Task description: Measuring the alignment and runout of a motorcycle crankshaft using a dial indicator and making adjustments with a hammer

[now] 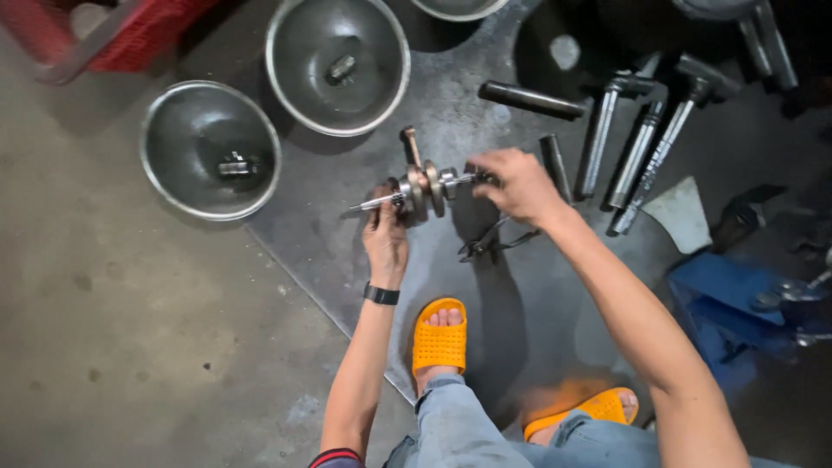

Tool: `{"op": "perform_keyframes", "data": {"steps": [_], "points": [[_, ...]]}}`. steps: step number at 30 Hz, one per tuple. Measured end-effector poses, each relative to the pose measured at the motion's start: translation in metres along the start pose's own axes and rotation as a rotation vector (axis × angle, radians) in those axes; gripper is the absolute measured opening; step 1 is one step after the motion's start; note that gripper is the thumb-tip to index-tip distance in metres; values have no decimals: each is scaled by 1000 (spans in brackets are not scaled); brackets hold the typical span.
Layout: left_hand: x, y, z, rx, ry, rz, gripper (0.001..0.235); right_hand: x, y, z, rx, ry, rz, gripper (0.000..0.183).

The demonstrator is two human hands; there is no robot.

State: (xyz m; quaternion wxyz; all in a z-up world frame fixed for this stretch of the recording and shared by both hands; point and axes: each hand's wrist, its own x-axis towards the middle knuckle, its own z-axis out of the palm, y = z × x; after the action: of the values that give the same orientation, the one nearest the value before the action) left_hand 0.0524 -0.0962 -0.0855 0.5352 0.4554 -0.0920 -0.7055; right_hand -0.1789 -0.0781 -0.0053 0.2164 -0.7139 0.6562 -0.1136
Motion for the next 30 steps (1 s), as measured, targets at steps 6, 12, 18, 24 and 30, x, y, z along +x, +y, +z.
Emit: {"op": "perform_keyframes", "data": {"steps": [6, 12, 18, 24, 30], "points": [[-66, 26, 11, 286, 172, -54, 35, -38, 27, -7, 25, 412, 418, 25], [-127, -5, 34, 1035, -429, 485, 24, -43, 20, 35, 95, 108, 751, 42], [-112, -42, 68, 1430, -790, 820, 93, -58, -22, -62, 404, -279, 580, 33], [-115, -38, 41, 1069, -611, 112, 16, -43, 56, -26, 75, 134, 675, 36], [-105, 63, 31, 1161, -600, 447, 20, -16, 72, -12, -125, -70, 790, 61]]}}
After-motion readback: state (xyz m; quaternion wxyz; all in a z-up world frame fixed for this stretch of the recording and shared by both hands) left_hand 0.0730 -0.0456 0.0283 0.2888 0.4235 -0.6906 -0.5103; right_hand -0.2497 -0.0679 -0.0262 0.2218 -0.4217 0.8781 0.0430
